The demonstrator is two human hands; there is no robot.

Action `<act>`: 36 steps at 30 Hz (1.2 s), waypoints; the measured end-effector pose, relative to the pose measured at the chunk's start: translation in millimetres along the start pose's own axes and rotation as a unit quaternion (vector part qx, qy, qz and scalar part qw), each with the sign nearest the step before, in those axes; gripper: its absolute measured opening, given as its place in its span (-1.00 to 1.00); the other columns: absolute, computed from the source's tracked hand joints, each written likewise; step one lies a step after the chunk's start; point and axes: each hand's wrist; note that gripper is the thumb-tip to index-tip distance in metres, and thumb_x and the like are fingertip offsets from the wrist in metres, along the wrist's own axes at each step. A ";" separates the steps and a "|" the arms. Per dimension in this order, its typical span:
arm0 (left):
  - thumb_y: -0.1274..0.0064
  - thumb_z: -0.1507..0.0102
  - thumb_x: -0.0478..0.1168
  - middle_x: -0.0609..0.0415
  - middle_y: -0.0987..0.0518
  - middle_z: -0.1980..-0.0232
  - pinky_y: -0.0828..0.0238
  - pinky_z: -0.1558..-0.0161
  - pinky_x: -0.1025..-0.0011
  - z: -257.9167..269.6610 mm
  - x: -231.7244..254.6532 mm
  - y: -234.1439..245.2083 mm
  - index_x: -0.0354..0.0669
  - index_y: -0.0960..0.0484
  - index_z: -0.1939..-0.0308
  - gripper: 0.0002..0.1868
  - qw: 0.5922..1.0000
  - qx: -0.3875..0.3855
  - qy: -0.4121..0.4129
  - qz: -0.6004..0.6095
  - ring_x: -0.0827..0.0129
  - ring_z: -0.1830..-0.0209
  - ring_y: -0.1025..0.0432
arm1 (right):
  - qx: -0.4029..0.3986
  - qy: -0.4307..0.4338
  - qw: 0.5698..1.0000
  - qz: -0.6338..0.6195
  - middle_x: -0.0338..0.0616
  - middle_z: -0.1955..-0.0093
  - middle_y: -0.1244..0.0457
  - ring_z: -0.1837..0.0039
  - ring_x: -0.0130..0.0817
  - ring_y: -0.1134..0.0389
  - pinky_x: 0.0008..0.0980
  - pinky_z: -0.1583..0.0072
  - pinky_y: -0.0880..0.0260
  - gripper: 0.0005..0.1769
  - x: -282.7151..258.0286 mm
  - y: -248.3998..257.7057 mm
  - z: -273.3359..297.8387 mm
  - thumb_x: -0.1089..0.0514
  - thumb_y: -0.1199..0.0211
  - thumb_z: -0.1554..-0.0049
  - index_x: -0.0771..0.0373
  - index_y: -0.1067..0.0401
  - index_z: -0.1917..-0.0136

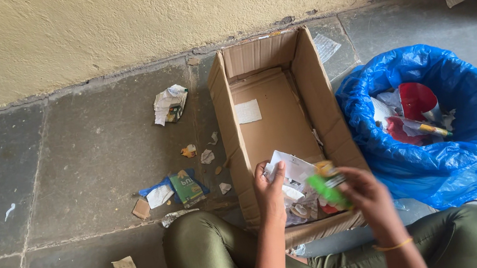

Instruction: The person sits on the floor and sorts small items from a cardboard box into a blue plastic bag. They handle various wrappers, papers, and small packages one by one, placing them into the bag.

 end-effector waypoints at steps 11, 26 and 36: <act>-0.36 -0.17 -0.20 0.16 -0.57 0.24 -0.38 0.22 0.50 5.7 7.3 -4.2 -0.22 -0.57 0.08 -0.65 0.993 -0.064 0.060 -0.075 0.51 0.28 -0.42 | 0.332 0.256 0.885 0.200 0.17 -0.51 -0.09 -0.51 -0.02 -0.13 -0.04 -0.31 -0.25 -0.41 -87.1 98.1 -32.6 0.36 -0.20 -0.20 0.23 -0.18 -0.47; -0.38 -0.18 0.03 0.24 -0.51 0.23 -0.32 0.17 0.58 10.4 -10.8 3.5 -0.16 -0.55 0.11 -0.56 0.970 -0.208 0.050 -0.118 0.61 0.21 -0.36 | 0.029 -0.035 0.996 -0.074 -0.04 0.04 -0.41 0.11 -0.42 -0.44 -0.45 0.11 -0.49 -0.73 -12.4 -35.6 16.7 0.29 -0.35 -0.14 0.34 -0.52 -0.13; -0.31 -0.08 0.38 0.30 -0.28 0.34 -0.02 0.30 0.64 7.7 -11.5 8.5 -0.09 -0.57 0.10 -0.32 0.965 -0.231 0.078 -0.097 0.60 0.34 -0.12 | 0.070 0.245 0.967 -0.019 -0.15 -0.14 -0.29 -0.16 -0.43 -0.38 -0.48 -0.09 -0.50 -0.66 -14.5 -0.7 19.9 0.56 -0.25 -0.01 0.33 -0.60 -0.01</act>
Point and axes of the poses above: each hand's wrist, its own z-axis away from the middle knuckle, its own y-axis out of the back of the hand, x = y × z
